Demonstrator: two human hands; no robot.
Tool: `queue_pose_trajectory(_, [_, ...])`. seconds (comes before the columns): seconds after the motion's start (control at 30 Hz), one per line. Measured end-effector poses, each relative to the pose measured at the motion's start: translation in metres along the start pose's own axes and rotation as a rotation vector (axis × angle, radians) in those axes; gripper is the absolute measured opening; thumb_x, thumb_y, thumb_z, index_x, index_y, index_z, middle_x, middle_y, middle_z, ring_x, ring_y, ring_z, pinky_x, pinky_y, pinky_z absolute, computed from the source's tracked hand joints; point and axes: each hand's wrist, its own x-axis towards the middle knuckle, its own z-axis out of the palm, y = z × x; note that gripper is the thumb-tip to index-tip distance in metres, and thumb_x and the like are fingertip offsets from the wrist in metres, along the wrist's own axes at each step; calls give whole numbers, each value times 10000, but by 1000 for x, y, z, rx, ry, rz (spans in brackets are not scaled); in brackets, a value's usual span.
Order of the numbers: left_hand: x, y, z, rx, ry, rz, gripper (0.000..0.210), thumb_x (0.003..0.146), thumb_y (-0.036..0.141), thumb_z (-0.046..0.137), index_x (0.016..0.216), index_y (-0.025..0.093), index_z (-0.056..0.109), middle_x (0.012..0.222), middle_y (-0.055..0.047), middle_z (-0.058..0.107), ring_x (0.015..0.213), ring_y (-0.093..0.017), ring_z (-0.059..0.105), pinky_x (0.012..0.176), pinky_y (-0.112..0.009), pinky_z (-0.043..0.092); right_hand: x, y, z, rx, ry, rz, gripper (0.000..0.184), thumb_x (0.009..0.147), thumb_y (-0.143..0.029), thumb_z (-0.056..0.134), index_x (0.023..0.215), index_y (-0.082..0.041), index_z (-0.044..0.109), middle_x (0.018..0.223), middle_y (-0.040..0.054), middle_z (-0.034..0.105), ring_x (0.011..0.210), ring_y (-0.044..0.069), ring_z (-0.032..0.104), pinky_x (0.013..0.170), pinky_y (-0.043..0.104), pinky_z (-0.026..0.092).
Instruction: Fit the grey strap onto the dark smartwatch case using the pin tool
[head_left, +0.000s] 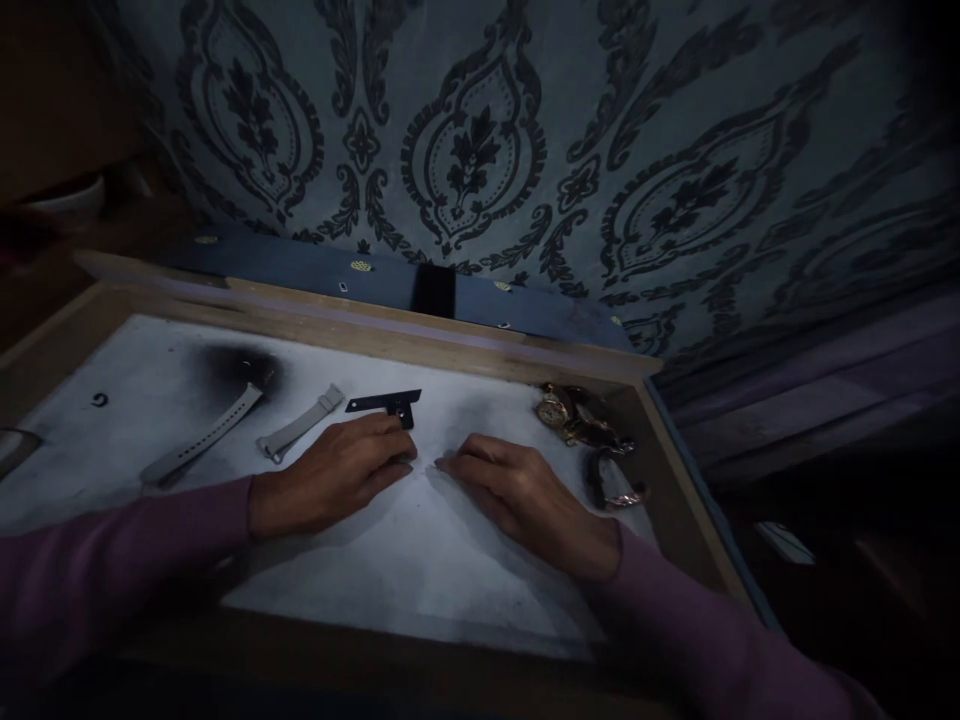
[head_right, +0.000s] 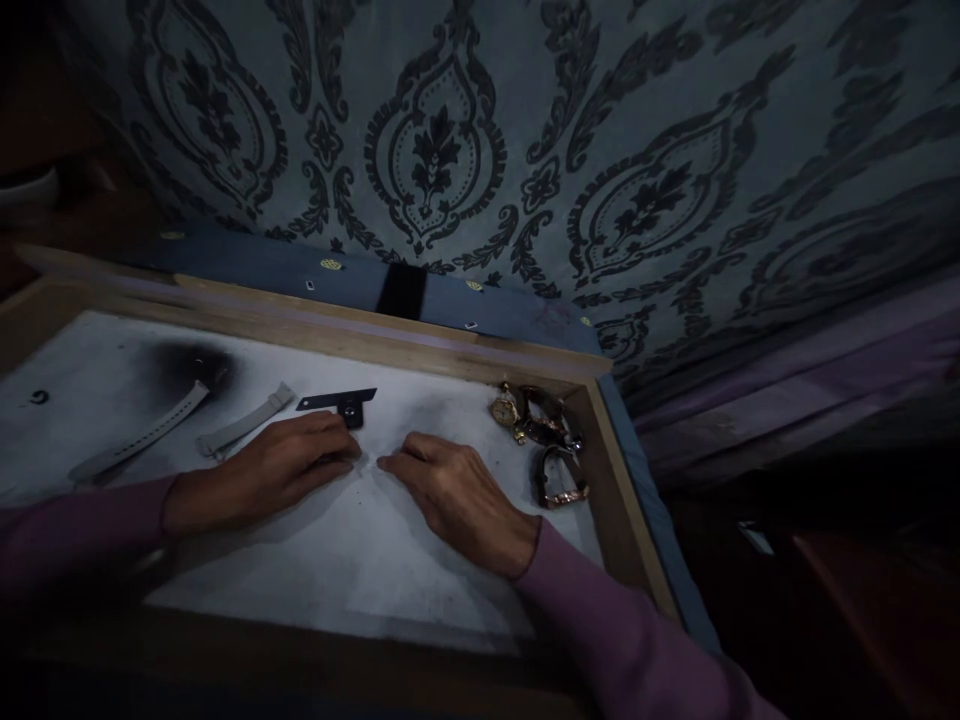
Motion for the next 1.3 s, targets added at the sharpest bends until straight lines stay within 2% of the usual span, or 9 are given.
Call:
queue_pose_trajectory(0.43, [1, 5, 4, -102, -45, 5, 218, 989, 219, 471, 974, 172, 684, 900, -40, 660, 848, -167, 601, 760, -285, 493, 2, -10, 3, 18, -15, -12, 267, 988, -106, 420, 1055, -153, 674, 841, 60, 644, 712, 129, 608, 618, 233, 466])
queue_pose_trajectory(0.63, [4, 7, 4, -187, -49, -4, 177, 909, 137, 527, 819, 159, 678, 739, -8, 626, 723, -142, 576, 653, -252, 431, 0, -11, 9, 42, -14, -41, 299, 990, -101, 376, 1041, -132, 669, 804, 62, 622, 677, 139, 582, 593, 251, 478])
queue_pose_trajectory(0.8, [5, 10, 3, -202, -37, 5, 179, 900, 124, 531, 782, 154, 661, 711, -3, 609, 698, -136, 565, 637, -247, 418, -1, -14, 12, 92, 16, -49, 298, 985, -93, 364, 1010, -124, 659, 800, 69, 614, 672, 144, 572, 589, 257, 486])
queue_pose_trajectory(1.0, [3, 10, 3, -156, -40, -5, 162, 921, 146, 527, 862, 163, 678, 791, -20, 657, 767, -152, 602, 689, -257, 449, 1, -15, 9, 124, -5, -15, 304, 981, -95, 371, 1099, -149, 645, 828, 66, 618, 700, 155, 598, 608, 263, 494])
queue_pose_trajectory(1.1, [1, 8, -4, -88, -20, -27, 133, 935, 188, 547, 953, 166, 677, 878, -40, 677, 818, -172, 623, 718, -274, 471, 2, -12, 7, 117, 9, 19, 301, 984, -109, 385, 1149, -164, 631, 845, 59, 614, 723, 154, 606, 622, 258, 493])
queue_pose_trajectory(1.2, [-1, 0, -15, 49, 52, -37, 141, 944, 174, 530, 1013, 169, 654, 925, -51, 666, 839, -187, 613, 736, -298, 475, 3, -4, 6, 19, 39, 74, 294, 968, -100, 418, 1163, -157, 630, 852, 59, 619, 726, 157, 614, 632, 260, 484])
queue_pose_trajectory(1.3, [1, -11, -24, 210, 148, -35, 145, 963, 176, 496, 1037, 159, 619, 940, -67, 638, 885, -219, 572, 762, -338, 467, 4, 5, 6, -158, 7, 166, 286, 934, -64, 440, 1089, -160, 661, 821, 51, 613, 678, 152, 599, 613, 255, 457])
